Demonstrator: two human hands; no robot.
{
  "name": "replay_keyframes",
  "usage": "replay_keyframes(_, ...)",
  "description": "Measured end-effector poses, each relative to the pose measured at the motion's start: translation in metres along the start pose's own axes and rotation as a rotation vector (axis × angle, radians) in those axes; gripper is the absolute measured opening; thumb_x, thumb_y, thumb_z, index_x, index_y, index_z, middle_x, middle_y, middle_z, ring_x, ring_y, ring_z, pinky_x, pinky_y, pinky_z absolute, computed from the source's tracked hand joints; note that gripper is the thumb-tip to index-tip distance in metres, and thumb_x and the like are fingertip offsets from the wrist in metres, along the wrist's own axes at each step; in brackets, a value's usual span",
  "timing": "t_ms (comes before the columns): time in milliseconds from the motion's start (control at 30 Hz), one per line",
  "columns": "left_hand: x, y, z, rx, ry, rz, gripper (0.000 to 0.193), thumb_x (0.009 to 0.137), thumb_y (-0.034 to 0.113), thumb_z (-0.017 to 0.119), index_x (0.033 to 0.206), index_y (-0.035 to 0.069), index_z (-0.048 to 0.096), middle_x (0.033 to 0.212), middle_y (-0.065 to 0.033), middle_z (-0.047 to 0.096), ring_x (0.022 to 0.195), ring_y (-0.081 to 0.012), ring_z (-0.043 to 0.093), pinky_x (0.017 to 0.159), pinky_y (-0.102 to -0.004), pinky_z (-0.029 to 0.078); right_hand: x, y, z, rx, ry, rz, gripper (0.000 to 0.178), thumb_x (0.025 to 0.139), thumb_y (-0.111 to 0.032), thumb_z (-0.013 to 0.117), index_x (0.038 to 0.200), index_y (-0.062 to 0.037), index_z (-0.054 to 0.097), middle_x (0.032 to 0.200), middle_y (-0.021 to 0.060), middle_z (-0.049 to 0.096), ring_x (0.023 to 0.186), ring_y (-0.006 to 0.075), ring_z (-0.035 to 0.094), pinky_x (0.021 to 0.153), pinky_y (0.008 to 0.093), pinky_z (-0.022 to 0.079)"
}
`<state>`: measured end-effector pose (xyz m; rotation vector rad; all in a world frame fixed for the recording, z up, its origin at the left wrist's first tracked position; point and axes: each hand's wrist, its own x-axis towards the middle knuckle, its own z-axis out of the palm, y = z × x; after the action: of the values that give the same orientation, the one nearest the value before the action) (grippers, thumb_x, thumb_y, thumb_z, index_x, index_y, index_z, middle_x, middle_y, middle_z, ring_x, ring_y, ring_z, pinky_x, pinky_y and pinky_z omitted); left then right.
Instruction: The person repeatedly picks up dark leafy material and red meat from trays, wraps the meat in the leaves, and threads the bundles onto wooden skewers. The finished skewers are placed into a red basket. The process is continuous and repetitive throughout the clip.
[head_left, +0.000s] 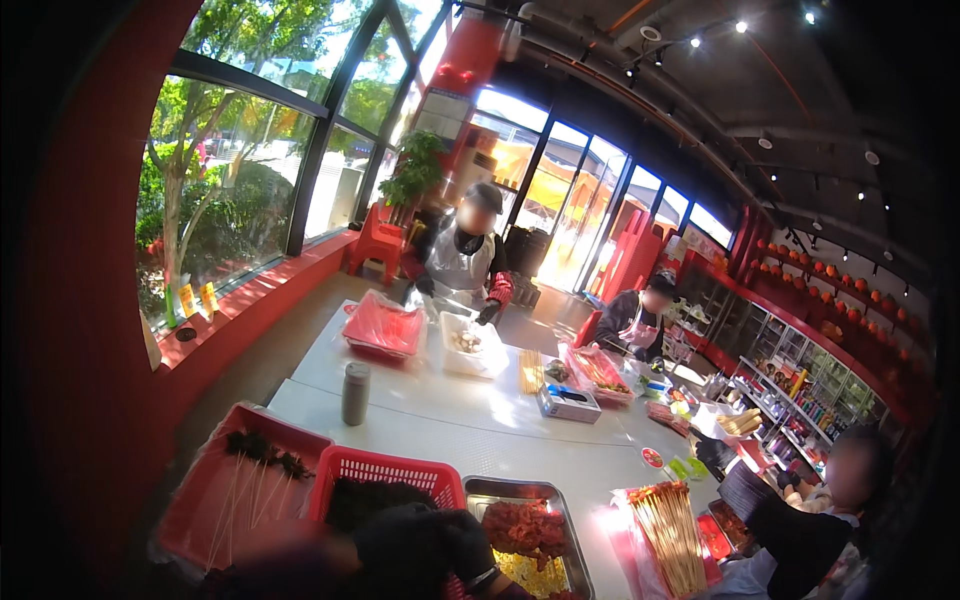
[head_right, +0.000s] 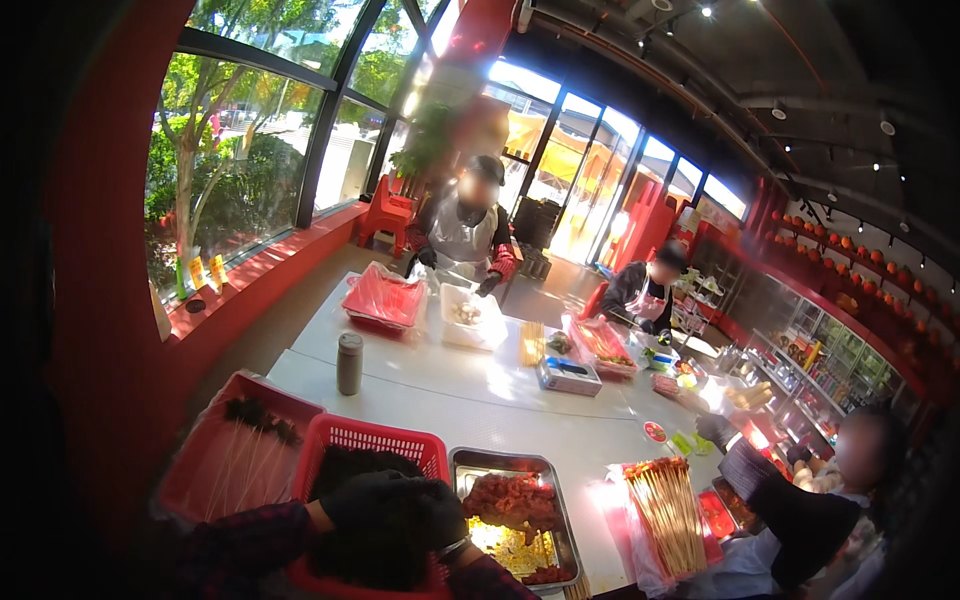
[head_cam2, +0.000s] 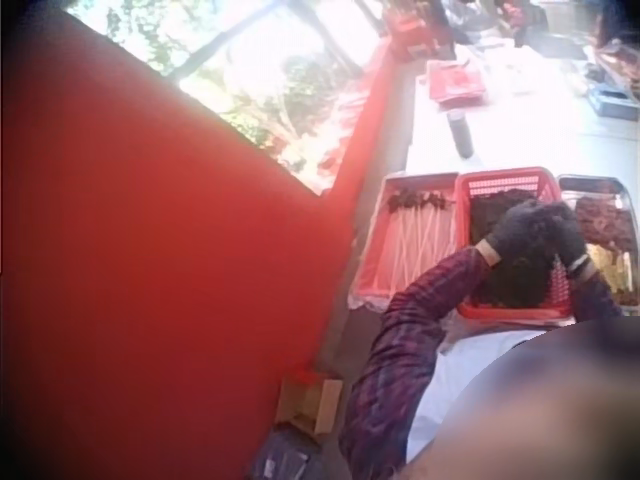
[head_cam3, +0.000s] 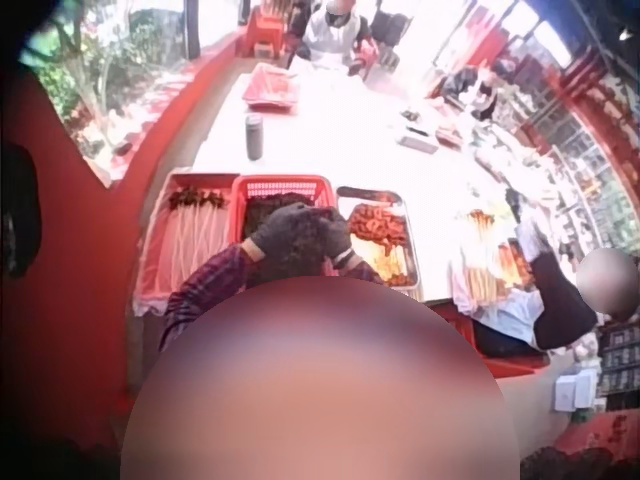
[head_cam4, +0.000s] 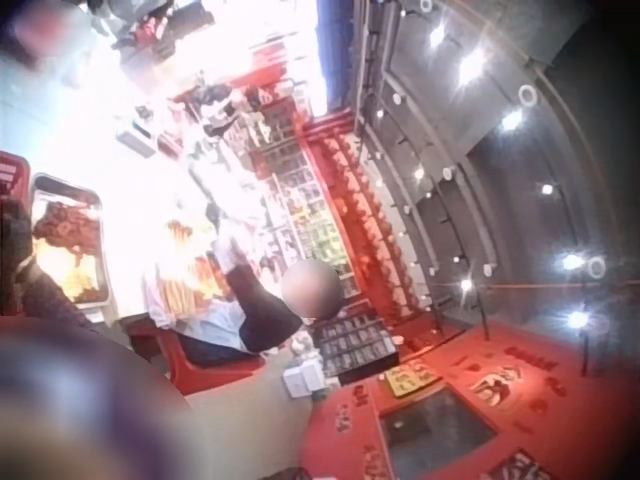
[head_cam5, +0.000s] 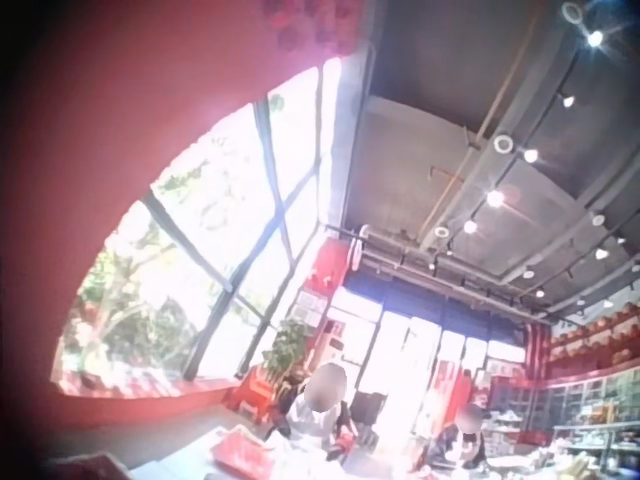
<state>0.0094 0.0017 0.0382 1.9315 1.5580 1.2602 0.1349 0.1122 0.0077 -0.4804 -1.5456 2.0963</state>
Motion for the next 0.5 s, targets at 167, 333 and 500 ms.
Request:
replay_keyframes(167, -0.003, -0.044, 0.024, -0.121, 0.208, -0.093, 0.025, 0.080, 0.011, 0.051, 0.104, 0.007, 0.056, 0.088, -0.0118, 0.057, 0.082, -0.0272, 0.056, 0.074, -0.0310, 0.045, 0.009, 0.025, -0.010, -0.075, -0.013, -0.128, 0.017, 0.081, -0.008, 0.054, 0.095, 0.0010, 0.056, 0.088, 0.0084, 0.060, 0.080, 0.0163, 0.057, 0.074, 0.0260, 0.046)
replay_keyframes(333, -0.003, -0.014, 0.012, 0.526, 0.046, -0.151, 0.017, 0.084, 0.015, 0.049, 0.089, 0.003, 0.060, 0.081, -0.0072, 0.060, 0.076, -0.0195, 0.057, 0.069, -0.0282, 0.046, 0.008, 0.008, -0.013, -0.405, -0.004, -0.107, 0.014, 0.077, -0.004, 0.058, 0.090, -0.0006, 0.058, 0.082, 0.0060, 0.060, 0.077, 0.0130, 0.056, 0.071, 0.0246, 0.045)
replay_keyframes(500, -0.015, -0.042, 0.006, -0.623, 0.027, -0.633, 0.020, 0.086, 0.012, 0.047, 0.095, 0.000, 0.059, 0.095, -0.0066, 0.060, 0.083, -0.0167, 0.057, 0.074, -0.0287, 0.046, 0.011, 0.018, -0.012, -0.474, 0.048, -0.325, 0.011, 0.074, -0.003, 0.061, 0.085, -0.0012, 0.057, 0.079, 0.0052, 0.059, 0.075, 0.0121, 0.055, 0.069, 0.0250, 0.046)
